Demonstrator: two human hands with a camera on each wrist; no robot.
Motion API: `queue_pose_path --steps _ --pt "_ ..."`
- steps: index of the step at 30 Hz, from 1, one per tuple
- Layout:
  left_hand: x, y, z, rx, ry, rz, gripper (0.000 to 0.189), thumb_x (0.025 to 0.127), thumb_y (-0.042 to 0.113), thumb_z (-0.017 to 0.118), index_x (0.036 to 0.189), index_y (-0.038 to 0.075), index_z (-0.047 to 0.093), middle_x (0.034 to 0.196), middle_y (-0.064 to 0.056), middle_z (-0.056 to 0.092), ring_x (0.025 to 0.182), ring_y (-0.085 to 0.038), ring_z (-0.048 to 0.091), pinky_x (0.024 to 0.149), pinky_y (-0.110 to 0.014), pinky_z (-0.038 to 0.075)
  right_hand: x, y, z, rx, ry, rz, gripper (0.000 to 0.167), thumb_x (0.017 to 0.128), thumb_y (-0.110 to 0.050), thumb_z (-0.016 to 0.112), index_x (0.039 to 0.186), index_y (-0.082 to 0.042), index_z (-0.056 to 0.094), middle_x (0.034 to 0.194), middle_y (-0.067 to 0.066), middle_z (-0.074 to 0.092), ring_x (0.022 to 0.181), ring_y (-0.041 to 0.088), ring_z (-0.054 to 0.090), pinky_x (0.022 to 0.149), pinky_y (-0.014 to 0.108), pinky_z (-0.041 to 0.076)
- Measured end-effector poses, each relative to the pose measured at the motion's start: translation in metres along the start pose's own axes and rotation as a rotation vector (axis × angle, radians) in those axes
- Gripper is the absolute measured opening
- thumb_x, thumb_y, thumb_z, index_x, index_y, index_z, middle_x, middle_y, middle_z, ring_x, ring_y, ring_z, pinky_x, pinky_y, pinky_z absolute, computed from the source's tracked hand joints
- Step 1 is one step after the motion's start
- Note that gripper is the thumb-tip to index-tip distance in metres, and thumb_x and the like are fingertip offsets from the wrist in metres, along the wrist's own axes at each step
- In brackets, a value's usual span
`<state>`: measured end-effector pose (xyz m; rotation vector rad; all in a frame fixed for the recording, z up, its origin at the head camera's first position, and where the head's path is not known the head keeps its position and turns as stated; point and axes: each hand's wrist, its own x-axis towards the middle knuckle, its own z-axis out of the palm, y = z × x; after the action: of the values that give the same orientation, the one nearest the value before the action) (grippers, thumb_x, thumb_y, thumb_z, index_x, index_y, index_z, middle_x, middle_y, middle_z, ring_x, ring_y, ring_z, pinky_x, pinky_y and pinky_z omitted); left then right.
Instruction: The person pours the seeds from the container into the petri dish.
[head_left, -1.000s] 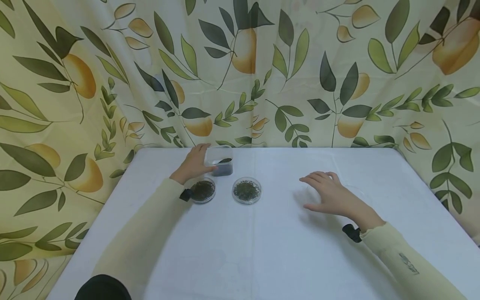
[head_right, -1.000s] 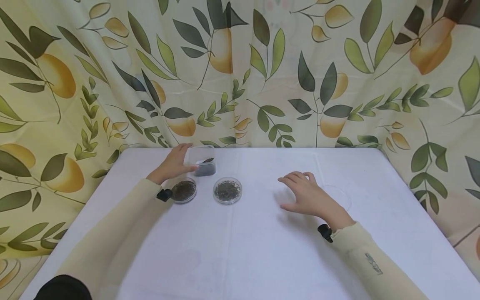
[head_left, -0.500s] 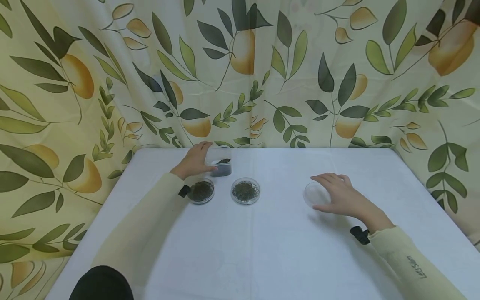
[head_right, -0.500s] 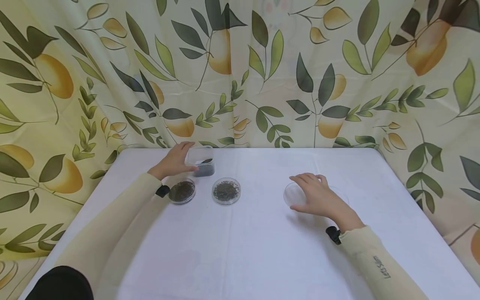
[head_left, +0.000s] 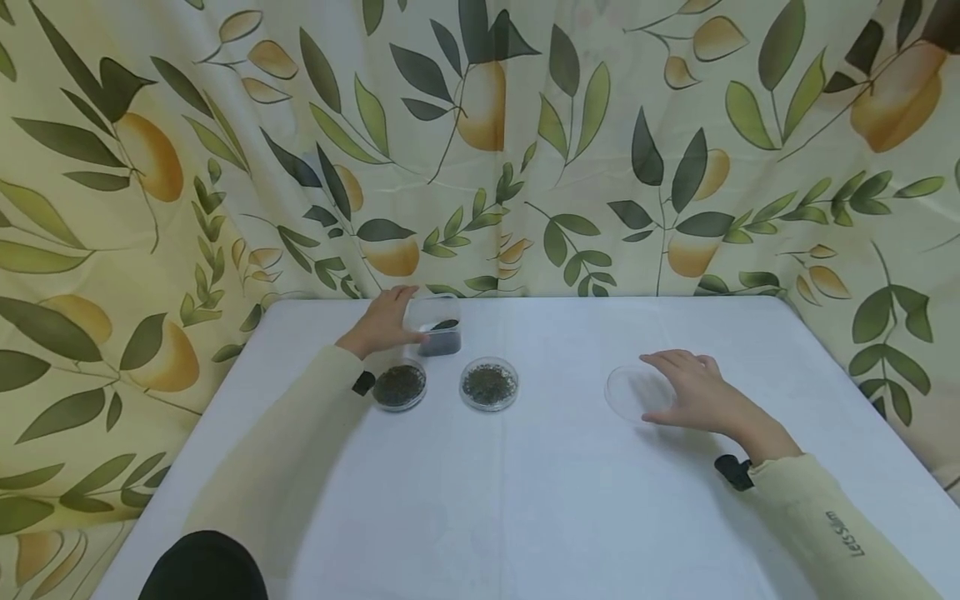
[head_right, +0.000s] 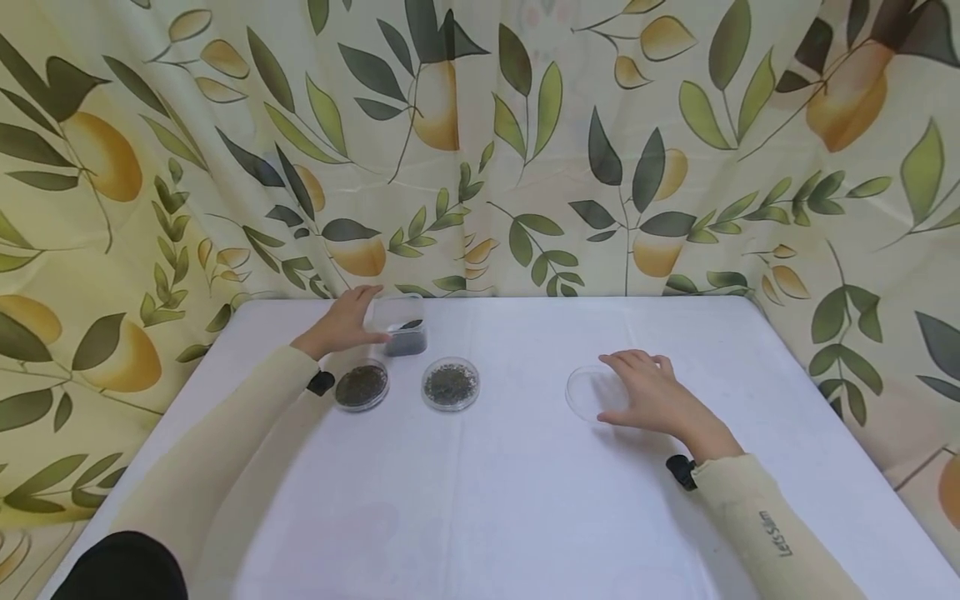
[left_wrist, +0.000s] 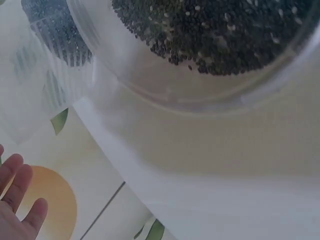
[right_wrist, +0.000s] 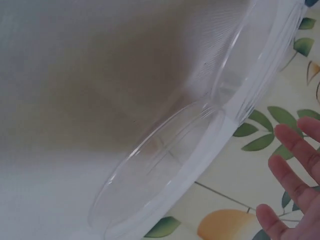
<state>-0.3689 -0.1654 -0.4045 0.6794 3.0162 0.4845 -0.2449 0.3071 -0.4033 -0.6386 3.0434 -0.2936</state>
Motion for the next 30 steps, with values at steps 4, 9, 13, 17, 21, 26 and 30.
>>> queue_pose_path --steps 4,9,13,17,21,26,30 --pt "-0.001 0.001 0.004 0.011 0.005 -0.011 0.100 0.076 0.049 0.072 0.146 -0.001 0.023 0.146 -0.024 0.033 0.134 -0.041 0.032 0.113 -0.050 0.025 -0.001 0.005 0.001 -0.015 -0.005 0.006 0.082 0.067 -0.041 0.080 0.130 0.000 0.049 0.131 0.026 0.049 0.123 0.043 0.039 0.094 0.067 0.025" --pt "-0.002 0.001 0.007 0.031 0.003 -0.025 0.100 0.076 0.051 0.071 0.147 -0.001 0.022 0.145 -0.024 0.034 0.133 -0.041 0.033 0.112 -0.050 0.027 -0.003 0.010 0.002 -0.023 -0.016 0.013 0.082 0.066 -0.042 0.080 0.128 0.002 0.051 0.130 0.026 0.049 0.123 0.043 0.039 0.093 0.068 0.025" --pt "-0.002 0.001 0.010 0.022 0.000 -0.043 0.101 0.076 0.052 0.070 0.147 -0.001 0.022 0.146 -0.024 0.034 0.134 -0.040 0.032 0.113 -0.051 0.026 -0.004 0.014 0.004 -0.034 -0.023 0.014 0.082 0.065 -0.044 0.081 0.127 0.003 0.052 0.128 0.027 0.050 0.122 0.043 0.040 0.092 0.067 0.026" --pt "-0.001 0.000 0.011 0.020 -0.009 -0.060 0.101 0.076 0.054 0.069 0.147 -0.001 0.022 0.146 -0.024 0.035 0.134 -0.040 0.032 0.112 -0.051 0.027 -0.003 0.018 0.007 -0.059 -0.040 0.013 0.084 0.065 -0.046 0.080 0.126 0.003 0.052 0.127 0.027 0.051 0.121 0.044 0.041 0.092 0.067 0.027" --pt "-0.001 0.000 0.013 0.020 -0.013 -0.069 0.099 0.077 0.054 0.069 0.146 -0.002 0.024 0.145 -0.024 0.035 0.134 -0.041 0.033 0.112 -0.052 0.028 -0.001 0.020 0.010 -0.075 -0.057 0.015 0.084 0.065 -0.048 0.079 0.126 0.004 0.052 0.127 0.027 0.052 0.120 0.044 0.042 0.092 0.069 0.026" --pt "0.000 0.000 0.013 0.013 -0.014 -0.081 0.099 0.076 0.054 0.069 0.145 -0.002 0.027 0.145 -0.024 0.036 0.133 -0.041 0.033 0.112 -0.052 0.027 0.001 0.022 0.011 -0.095 -0.064 0.012 0.084 0.064 -0.050 0.079 0.124 0.004 0.054 0.124 0.026 0.053 0.119 0.043 0.043 0.092 0.069 0.027" --pt "0.001 0.000 0.013 0.018 -0.012 -0.091 0.100 0.075 0.055 0.070 0.144 -0.002 0.027 0.145 -0.024 0.036 0.134 -0.040 0.033 0.112 -0.052 0.027 0.002 0.024 0.012 -0.102 -0.072 0.003 0.084 0.065 -0.051 0.078 0.123 0.004 0.055 0.122 0.025 0.054 0.118 0.042 0.043 0.093 0.069 0.027"
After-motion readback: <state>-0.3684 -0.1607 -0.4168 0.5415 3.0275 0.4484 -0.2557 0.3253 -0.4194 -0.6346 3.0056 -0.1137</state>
